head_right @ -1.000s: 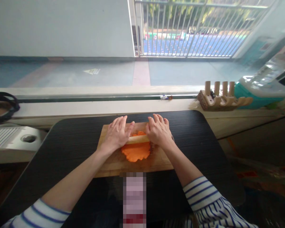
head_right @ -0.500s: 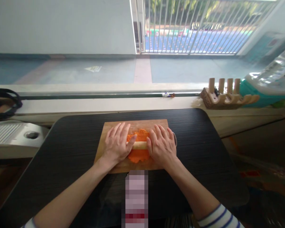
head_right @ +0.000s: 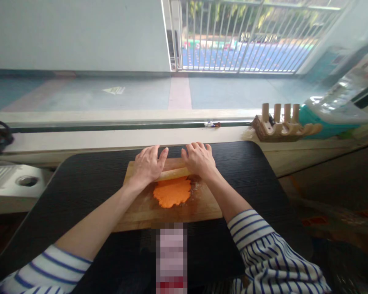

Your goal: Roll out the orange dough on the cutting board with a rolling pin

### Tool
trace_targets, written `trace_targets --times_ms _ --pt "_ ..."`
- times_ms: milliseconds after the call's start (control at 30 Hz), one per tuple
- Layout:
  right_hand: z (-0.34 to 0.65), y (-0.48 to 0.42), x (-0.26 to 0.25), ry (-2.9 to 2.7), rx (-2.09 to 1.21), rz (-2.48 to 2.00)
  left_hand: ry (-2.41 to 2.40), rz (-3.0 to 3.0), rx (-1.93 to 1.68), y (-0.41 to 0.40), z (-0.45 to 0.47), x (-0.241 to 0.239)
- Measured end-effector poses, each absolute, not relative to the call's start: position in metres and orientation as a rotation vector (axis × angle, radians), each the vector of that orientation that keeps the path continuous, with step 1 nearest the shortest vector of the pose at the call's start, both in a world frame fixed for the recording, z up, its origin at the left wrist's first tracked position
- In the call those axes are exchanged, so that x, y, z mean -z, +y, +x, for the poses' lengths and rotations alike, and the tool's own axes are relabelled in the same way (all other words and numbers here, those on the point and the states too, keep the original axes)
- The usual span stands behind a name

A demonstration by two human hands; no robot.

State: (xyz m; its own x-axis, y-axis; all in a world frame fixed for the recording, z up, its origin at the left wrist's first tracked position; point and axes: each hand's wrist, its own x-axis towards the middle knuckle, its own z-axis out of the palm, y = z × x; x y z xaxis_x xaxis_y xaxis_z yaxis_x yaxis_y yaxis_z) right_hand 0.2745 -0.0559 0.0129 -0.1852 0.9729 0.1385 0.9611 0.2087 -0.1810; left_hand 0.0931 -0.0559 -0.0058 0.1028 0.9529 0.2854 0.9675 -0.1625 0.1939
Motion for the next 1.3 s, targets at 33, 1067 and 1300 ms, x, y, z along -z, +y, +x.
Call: trace_targets --times_ms 33,1067,1300 --pt "0.274 -0.052 -0.014 -2.257 -0.089 -1.867 -2.009 -2.295 0.534 -0.054 0.093 0.006" --pt "0.265 -0.032 -0.013 -2.257 -0.149 -1.877 -1.953 -2.219 0.620 -0.052 0.092 0.011" --pt "0.275 -0.066 -0.004 -2.217 -0.113 -1.872 -1.885 -2.251 0.604 -0.081 0.099 0.005"
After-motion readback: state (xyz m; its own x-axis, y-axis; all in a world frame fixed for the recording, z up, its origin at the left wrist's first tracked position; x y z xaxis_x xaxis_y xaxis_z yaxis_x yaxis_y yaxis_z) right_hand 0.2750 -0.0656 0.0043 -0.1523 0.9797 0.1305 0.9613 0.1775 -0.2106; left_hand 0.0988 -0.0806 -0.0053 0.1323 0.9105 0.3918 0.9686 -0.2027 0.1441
